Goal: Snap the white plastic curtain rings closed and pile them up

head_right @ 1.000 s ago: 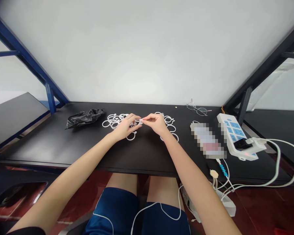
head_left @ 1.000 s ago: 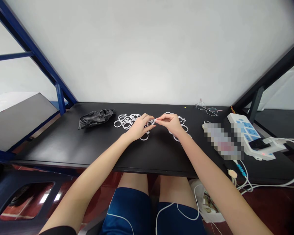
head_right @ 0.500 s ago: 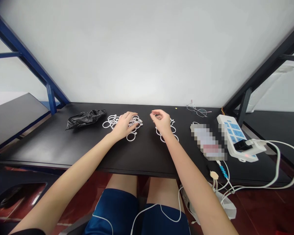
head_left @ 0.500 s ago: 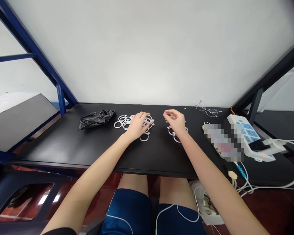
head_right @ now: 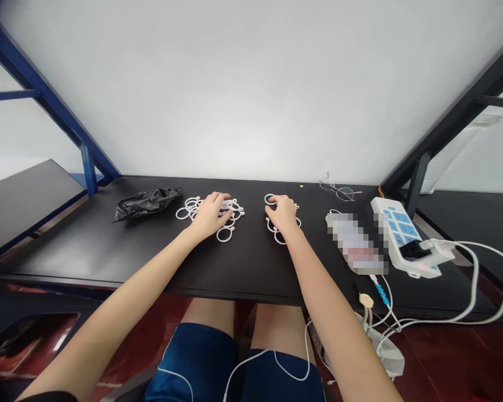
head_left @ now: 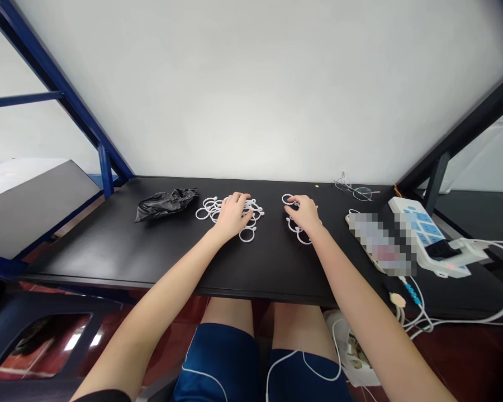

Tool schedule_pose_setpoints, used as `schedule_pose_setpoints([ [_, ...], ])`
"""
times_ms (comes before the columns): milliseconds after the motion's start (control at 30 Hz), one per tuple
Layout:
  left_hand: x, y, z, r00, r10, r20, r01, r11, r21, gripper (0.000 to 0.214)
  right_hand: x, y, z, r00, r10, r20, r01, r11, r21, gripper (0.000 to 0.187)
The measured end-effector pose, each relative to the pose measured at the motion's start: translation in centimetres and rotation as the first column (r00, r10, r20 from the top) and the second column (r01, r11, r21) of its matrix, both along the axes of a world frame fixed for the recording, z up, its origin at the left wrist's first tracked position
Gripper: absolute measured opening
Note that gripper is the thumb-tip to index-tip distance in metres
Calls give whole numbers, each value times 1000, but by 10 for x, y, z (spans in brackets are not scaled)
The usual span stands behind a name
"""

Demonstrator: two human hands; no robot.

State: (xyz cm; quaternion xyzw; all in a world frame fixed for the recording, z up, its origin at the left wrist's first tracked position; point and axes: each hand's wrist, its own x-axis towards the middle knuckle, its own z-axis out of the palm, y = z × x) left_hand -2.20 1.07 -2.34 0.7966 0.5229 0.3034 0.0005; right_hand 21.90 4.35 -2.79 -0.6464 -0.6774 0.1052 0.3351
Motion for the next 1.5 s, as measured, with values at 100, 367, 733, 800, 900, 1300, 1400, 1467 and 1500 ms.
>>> schedule_pose_setpoints([
  [100, 1, -1, 1, 1000, -12, 10, 12, 1000, 0, 31, -2, 1, -4, 998, -7, 63, 5, 1000, 29, 17],
  [367, 2, -1, 1, 1000, -17, 11, 17, 1000, 0, 28, -3, -4, 2, 988, 26, 149, -26, 1000, -1, 10],
  [733, 5, -4, 6, 988, -145, 58, 142, 988, 58, 26, -11, -7, 15, 794, 288, -535, -271, 956, 113, 14],
  [800, 8, -7, 8, 970, -234, 60, 227, 969, 99, 28, -12, -9, 19, 621, 277, -733, -329, 941, 76, 22],
  [900, 13, -11, 11, 946, -319, 56, 309, 940, 144, 31, -15, -13, 26, 404, 242, -882, -480, 877, 21, 27],
  [1300, 17, -16, 14, 939, -343, 37, 334, 931, 145, 19, -26, -27, 32, 201, 191, -961, -739, 674, -21, 22],
  [1400, 18, -17, 14, 935, -353, 43, 344, 928, 144, 18, -26, -25, 31, 175, 161, -971, -710, 704, -12, 22],
  [1467, 19, -18, 15, 930, -366, 37, 358, 924, 131, 17, -27, -23, 31, 163, 124, -979, -681, 732, -21, 23],
  [1500, 19, -18, 15, 928, -372, 33, 365, 923, 122, 17, -27, -23, 31, 160, 108, -981, -671, 741, -28, 24],
])
